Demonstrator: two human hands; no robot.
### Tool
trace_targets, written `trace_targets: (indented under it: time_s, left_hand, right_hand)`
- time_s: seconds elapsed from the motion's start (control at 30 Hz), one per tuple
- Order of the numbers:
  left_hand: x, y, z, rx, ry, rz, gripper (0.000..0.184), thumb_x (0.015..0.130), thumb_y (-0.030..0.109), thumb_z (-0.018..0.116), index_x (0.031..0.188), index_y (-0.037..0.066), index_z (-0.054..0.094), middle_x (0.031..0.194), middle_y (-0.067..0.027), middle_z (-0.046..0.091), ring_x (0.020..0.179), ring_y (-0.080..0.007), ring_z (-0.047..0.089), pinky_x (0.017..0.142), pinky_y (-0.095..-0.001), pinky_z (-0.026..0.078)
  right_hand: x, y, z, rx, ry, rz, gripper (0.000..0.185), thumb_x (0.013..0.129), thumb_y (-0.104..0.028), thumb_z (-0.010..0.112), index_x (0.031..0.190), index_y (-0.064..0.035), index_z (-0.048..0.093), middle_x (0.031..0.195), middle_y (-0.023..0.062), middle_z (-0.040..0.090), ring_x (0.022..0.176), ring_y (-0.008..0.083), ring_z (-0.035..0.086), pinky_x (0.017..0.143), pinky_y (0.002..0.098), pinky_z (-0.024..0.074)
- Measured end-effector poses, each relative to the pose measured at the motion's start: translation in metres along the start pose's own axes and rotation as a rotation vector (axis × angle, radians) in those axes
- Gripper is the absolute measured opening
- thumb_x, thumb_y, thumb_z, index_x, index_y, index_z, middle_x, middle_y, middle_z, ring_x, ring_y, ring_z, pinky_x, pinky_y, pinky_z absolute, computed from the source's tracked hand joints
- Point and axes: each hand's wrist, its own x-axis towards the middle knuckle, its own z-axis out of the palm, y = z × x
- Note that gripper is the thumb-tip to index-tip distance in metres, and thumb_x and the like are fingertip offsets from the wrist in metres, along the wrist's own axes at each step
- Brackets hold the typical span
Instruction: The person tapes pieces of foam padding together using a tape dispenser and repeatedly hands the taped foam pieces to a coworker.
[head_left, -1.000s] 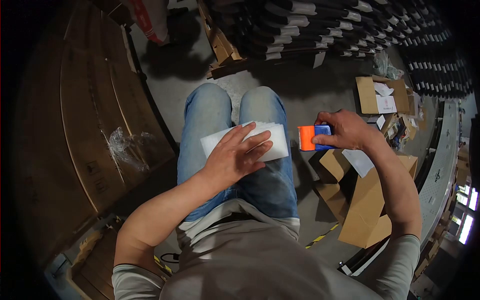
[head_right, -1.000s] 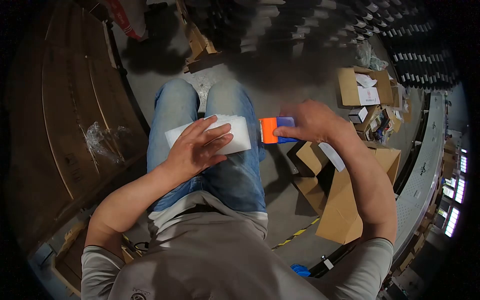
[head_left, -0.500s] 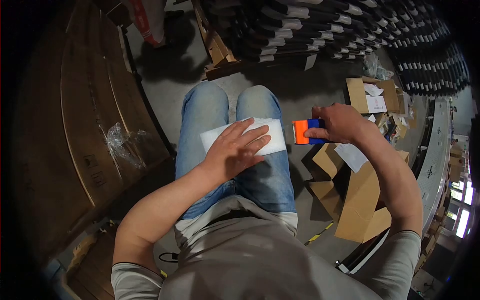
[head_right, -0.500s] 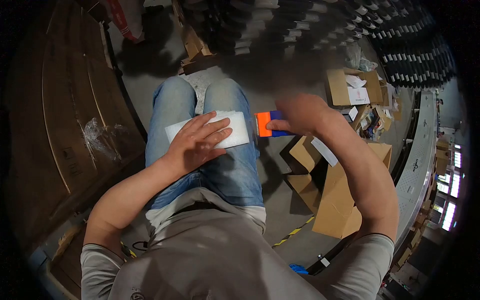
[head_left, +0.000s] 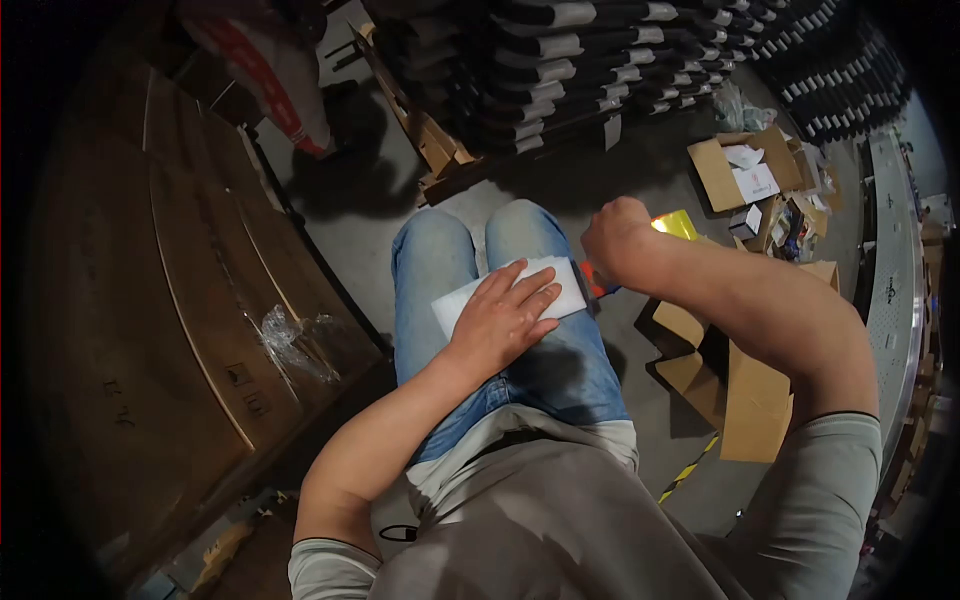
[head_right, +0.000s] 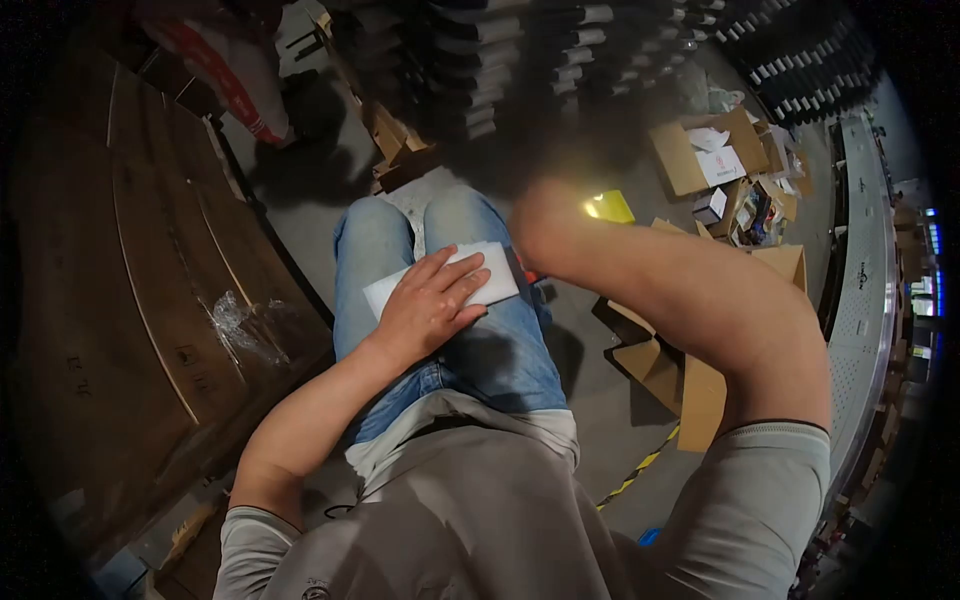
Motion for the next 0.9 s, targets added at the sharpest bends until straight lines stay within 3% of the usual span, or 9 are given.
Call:
trace_targets:
  time_s: [0.07, 0.13, 0.2, 0.3, 0.47, 0.53, 0.67, 0.77, 0.9]
  left_hand:
    - [-0.002, 0.001, -0.002, -0.032, 0.018, -0.03, 0.044, 0.091, 0.033, 0.073, 0.13, 0.012, 0.068, 0.142, -0.0049, 0.062, 0.134, -0.0343, 0.054, 0.113, -0.0451, 0.044]
    - [-0.009, -0.003, -0.006, -0.062, 0.01, -0.03, 0.044, 0.092, 0.033, 0.072, 0.131, 0.012, 0.068, 0.143, -0.0051, 0.062, 0.134, -0.0346, 0.053, 0.114, -0.0456, 0.043]
    - [-0.011, -0.005, -0.004, -0.057, 0.026, -0.036, 0.045, 0.092, 0.034, 0.072, 0.131, 0.012, 0.068, 0.143, -0.0057, 0.061, 0.136, -0.0347, 0.052, 0.114, -0.046, 0.043]
    - [-0.009, -0.004, -0.005, -0.097, 0.031, -0.042, 0.044, 0.093, 0.027, 0.07, 0.134, 0.011, 0.065, 0.142, -0.0082, 0.061, 0.136, -0.0359, 0.053, 0.115, -0.0475, 0.043]
    - [0.007, 0.001, -0.013, -0.152, -0.037, -0.072, 0.047, 0.091, 0.01, 0.064, 0.138, 0.006, 0.059, 0.138, -0.0162, 0.063, 0.133, -0.0381, 0.056, 0.114, -0.0516, 0.042]
    - [0.012, 0.01, -0.02, -0.22, -0.013, -0.128, 0.049, 0.088, 0.003, 0.06, 0.138, 0.003, 0.057, 0.134, -0.0212, 0.063, 0.13, -0.0398, 0.058, 0.113, -0.0514, 0.044]
    - [0.011, 0.007, -0.014, -0.244, 0.083, -0.162, 0.043, 0.089, 0.004, 0.056, 0.132, -0.001, 0.058, 0.126, -0.0234, 0.066, 0.122, -0.0417, 0.063, 0.11, -0.049, 0.047]
    - [0.012, 0.004, -0.026, -0.495, 0.017, -0.502, 0.036, 0.09, 0.005, 0.054, 0.125, -0.003, 0.061, 0.115, -0.0259, 0.068, 0.11, -0.0441, 0.067, 0.101, -0.0473, 0.051]
    - [0.009, -0.015, -0.022, -0.785, 0.115, -0.623, 0.03, 0.093, 0.008, 0.051, 0.118, -0.002, 0.064, 0.101, -0.0157, 0.071, 0.093, -0.0259, 0.069, 0.086, -0.0361, 0.052]
  right_hand:
    - [0.0, -0.019, 0.037, -0.663, -0.192, -0.144, 0.039, 0.084, -0.047, 0.078, 0.103, -0.013, 0.082, 0.113, 0.0135, 0.077, 0.106, 0.0263, 0.074, 0.087, 0.0384, 0.0563]
    - [-0.042, 0.001, 0.102, -0.711, 0.04, -0.045, 0.042, 0.081, -0.05, 0.078, 0.104, -0.014, 0.082, 0.112, 0.0126, 0.077, 0.105, 0.0267, 0.074, 0.085, 0.0388, 0.056]
    - [-0.045, 0.032, 0.078, 0.058, -0.595, 0.107, 0.052, 0.08, -0.059, 0.075, 0.105, -0.0137, 0.081, 0.109, 0.01, 0.077, 0.106, 0.0266, 0.074, 0.084, 0.0394, 0.0565]
    - [-0.081, 0.05, 0.086, 0.396, -0.698, 0.197, 0.076, 0.079, -0.075, 0.069, 0.117, -0.0096, 0.077, 0.114, 0.0134, 0.076, 0.109, 0.0303, 0.072, 0.094, 0.0416, 0.0554]
    - [-0.128, 0.037, 0.038, 1.103, -0.472, 0.135, 0.079, 0.084, -0.07, 0.071, 0.138, -0.0108, 0.065, 0.123, 0.0175, 0.072, 0.114, 0.0322, 0.069, 0.099, 0.0392, 0.0525]
    - [-0.129, 0.023, 0.023, 1.346, -0.329, -0.115, 0.078, 0.09, -0.057, 0.073, 0.151, -0.013, 0.053, 0.141, 0.0168, 0.061, 0.127, 0.03, 0.06, 0.106, 0.0371, 0.0471]
    - [-0.091, -0.01, 0.028, 1.434, -0.207, -0.392, 0.08, 0.096, -0.045, 0.071, 0.162, -0.0165, 0.036, 0.155, 0.0161, 0.049, 0.137, 0.0263, 0.053, 0.113, 0.0355, 0.0409]
    - [-0.058, -0.025, 0.033, 1.523, -0.274, -0.528, 0.07, 0.106, -0.029, 0.06, 0.166, -0.0182, 0.025, 0.161, 0.0145, 0.042, 0.142, 0.0213, 0.045, 0.117, 0.0349, 0.0353]
    - [-0.031, -0.031, 0.05, 1.595, -0.264, -0.636, 0.07, 0.106, -0.037, 0.059, 0.166, -0.0188, 0.027, 0.164, 0.0152, 0.038, 0.149, 0.0242, 0.036, 0.122, 0.0356, 0.03]
